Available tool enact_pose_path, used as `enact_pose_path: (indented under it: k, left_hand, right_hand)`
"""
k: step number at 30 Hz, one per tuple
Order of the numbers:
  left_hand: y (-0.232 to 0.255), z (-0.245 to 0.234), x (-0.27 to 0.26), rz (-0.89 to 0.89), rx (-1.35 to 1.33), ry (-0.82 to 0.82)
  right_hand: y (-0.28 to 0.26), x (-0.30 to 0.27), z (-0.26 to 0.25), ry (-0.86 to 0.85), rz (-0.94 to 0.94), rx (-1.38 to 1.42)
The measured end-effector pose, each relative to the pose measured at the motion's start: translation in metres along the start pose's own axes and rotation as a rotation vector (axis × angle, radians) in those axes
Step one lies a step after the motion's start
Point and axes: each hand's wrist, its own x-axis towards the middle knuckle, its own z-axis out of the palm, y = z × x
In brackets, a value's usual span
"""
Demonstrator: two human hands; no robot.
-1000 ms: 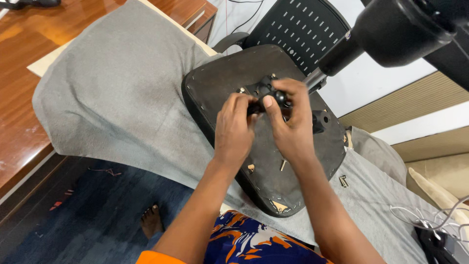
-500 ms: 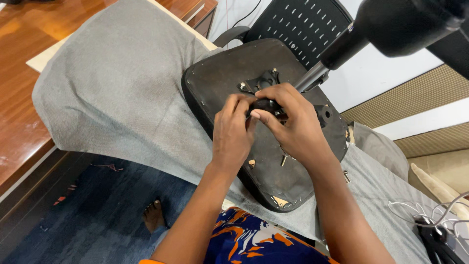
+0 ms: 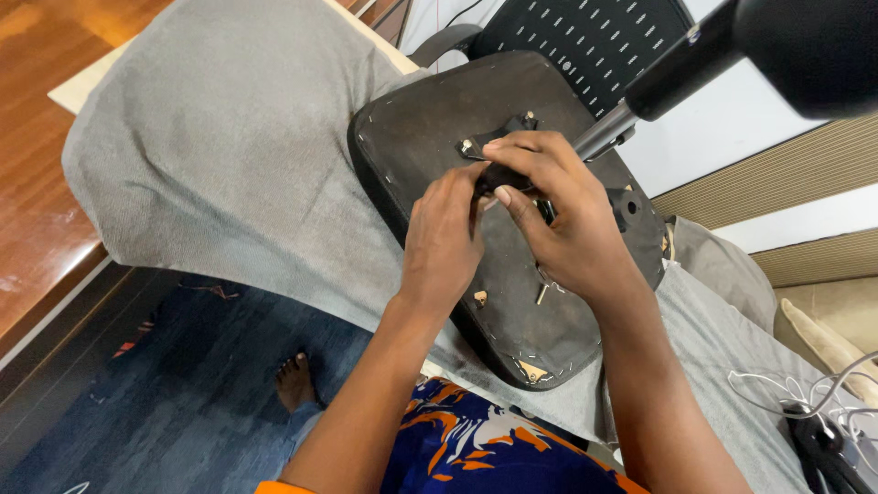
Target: The person sits on the floor with an office chair seat resting on a cushion and uses a screwdriver to unscrew screws from the metal mounting plate on the underside of the seat, removing the screws one at a time and setting them on the cloth beside the seat.
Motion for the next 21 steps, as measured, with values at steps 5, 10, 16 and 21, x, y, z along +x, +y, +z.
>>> enact_pose_path:
  k: [5, 10, 16, 21]
  left_hand:
    - [-0.0046, 0.0011, -0.0011, 0.006, -0.017, -0.002]
    - [-0.0052, 0.0031, -0.0030, -0.018, -0.024, 0.003]
    - [-0.0034, 0.0006, -0.0006, -0.042, -0.033, -0.001]
    - [-0.0035, -0.0016, 0.0026, -0.067, -0.042, -0.017]
  right_hand:
    - [0.0014, -0.0009, 0.0037, 0.035, 0.003, 0.027]
    - [0.0020, -0.0030, 0.0017, 0.024, 0.002, -0.006]
    - [0.0014, -0.0012, 0.0019, 0.024, 0.034, -0.024]
    - [0.0012, 0.0017, 0.0041, 0.020, 0.076, 0.014]
